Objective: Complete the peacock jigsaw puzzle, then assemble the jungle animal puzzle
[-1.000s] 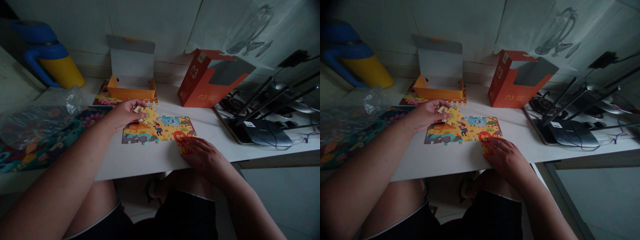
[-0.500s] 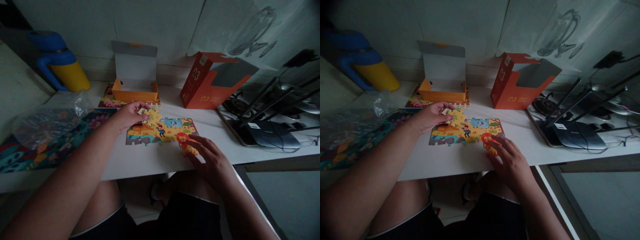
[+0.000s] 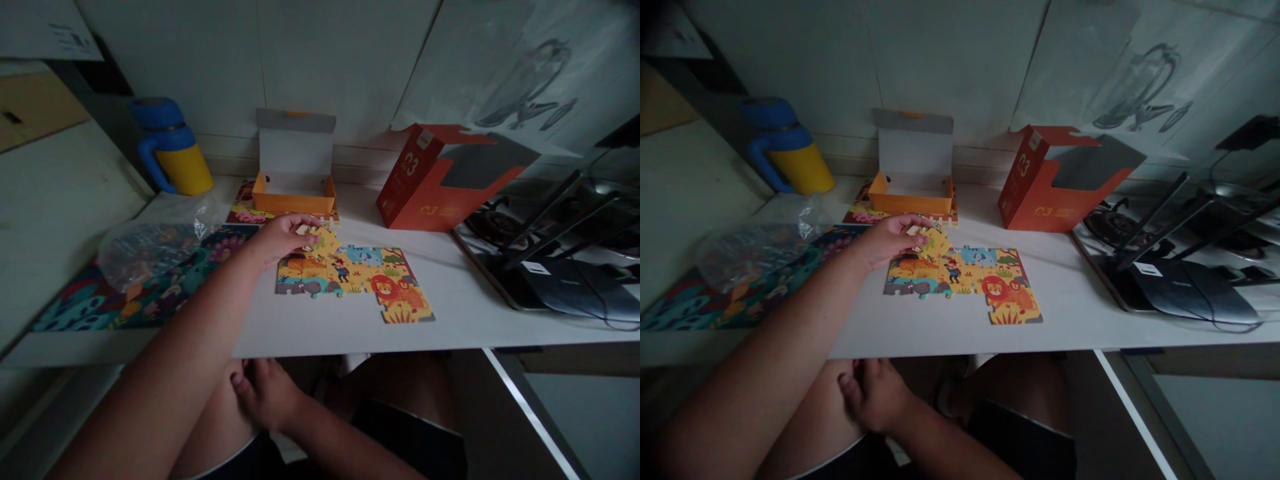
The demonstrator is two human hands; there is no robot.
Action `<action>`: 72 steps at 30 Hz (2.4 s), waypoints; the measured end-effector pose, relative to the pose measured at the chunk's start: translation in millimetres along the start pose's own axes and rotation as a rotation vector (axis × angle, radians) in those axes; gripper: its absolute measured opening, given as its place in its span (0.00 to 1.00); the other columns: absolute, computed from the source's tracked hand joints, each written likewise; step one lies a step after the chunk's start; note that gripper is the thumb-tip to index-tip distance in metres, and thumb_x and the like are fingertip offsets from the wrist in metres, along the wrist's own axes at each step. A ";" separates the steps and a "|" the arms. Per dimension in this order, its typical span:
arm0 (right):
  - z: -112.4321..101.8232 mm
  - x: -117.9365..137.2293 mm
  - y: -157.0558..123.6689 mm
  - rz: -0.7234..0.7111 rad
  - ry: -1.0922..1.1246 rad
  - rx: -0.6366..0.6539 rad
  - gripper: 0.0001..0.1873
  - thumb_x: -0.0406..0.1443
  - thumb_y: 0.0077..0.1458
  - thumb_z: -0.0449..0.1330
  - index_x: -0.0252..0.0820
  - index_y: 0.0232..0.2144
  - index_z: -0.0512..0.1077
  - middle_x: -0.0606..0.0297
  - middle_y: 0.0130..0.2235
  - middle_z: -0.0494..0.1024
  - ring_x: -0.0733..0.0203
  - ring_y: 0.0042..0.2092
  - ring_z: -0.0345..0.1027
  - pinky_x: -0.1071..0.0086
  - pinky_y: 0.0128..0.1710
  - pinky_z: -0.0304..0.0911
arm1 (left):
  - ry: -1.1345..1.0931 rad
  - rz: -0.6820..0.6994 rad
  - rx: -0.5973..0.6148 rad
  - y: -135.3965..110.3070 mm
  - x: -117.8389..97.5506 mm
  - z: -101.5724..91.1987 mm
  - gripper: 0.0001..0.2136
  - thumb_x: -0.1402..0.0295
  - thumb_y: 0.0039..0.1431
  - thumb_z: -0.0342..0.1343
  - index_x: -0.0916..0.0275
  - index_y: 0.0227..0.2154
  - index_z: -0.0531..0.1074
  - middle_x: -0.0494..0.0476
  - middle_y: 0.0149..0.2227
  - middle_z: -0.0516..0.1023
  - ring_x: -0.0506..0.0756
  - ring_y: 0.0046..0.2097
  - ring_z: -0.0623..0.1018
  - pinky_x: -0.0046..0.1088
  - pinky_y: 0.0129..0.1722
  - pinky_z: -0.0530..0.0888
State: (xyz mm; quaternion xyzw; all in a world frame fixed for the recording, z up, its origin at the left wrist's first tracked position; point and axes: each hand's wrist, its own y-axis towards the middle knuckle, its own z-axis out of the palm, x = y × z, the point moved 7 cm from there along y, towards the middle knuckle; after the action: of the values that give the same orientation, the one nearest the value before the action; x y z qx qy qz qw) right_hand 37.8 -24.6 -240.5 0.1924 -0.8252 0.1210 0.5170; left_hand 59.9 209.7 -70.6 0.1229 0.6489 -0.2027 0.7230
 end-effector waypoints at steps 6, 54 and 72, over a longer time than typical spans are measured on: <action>9.2 -13.7 60.9 0.043 0.100 0.055 0.23 0.44 0.75 0.50 0.47 0.65 0.72 0.57 0.60 0.80 0.47 0.68 0.66 0.48 0.71 0.57 | -0.014 -0.016 -0.017 0.1 -2.9 -2.6 0.18 0.75 0.50 0.77 0.61 0.43 0.81 0.54 0.42 0.82 0.50 0.39 0.80 0.28 0.39 0.81; -285.2 36.2 5.8 0.169 0.131 -0.573 0.25 0.59 0.59 0.69 0.46 0.37 0.71 0.65 0.29 0.78 0.57 0.29 0.71 0.67 0.26 0.61 | -0.056 -0.064 0.303 -8.5 7.0 20.6 0.20 0.73 0.55 0.75 0.62 0.50 0.80 0.58 0.47 0.82 0.52 0.44 0.83 0.34 0.49 0.80; -285.4 27.8 5.5 0.106 0.505 -0.616 0.29 0.58 0.55 0.74 0.51 0.41 0.65 0.69 0.32 0.81 0.53 0.30 0.81 0.64 0.27 0.77 | -0.058 -0.081 0.444 -13.3 10.9 26.6 0.28 0.73 0.51 0.78 0.61 0.56 0.79 0.59 0.47 0.83 0.52 0.44 0.83 0.31 0.48 0.80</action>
State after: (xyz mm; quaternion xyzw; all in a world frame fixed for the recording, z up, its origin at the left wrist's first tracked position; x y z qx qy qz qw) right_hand 254.7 88.8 -90.9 -0.0501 -0.6788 -0.0619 0.7300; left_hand 78.4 184.7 -76.8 0.2469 0.5719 -0.3727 0.6878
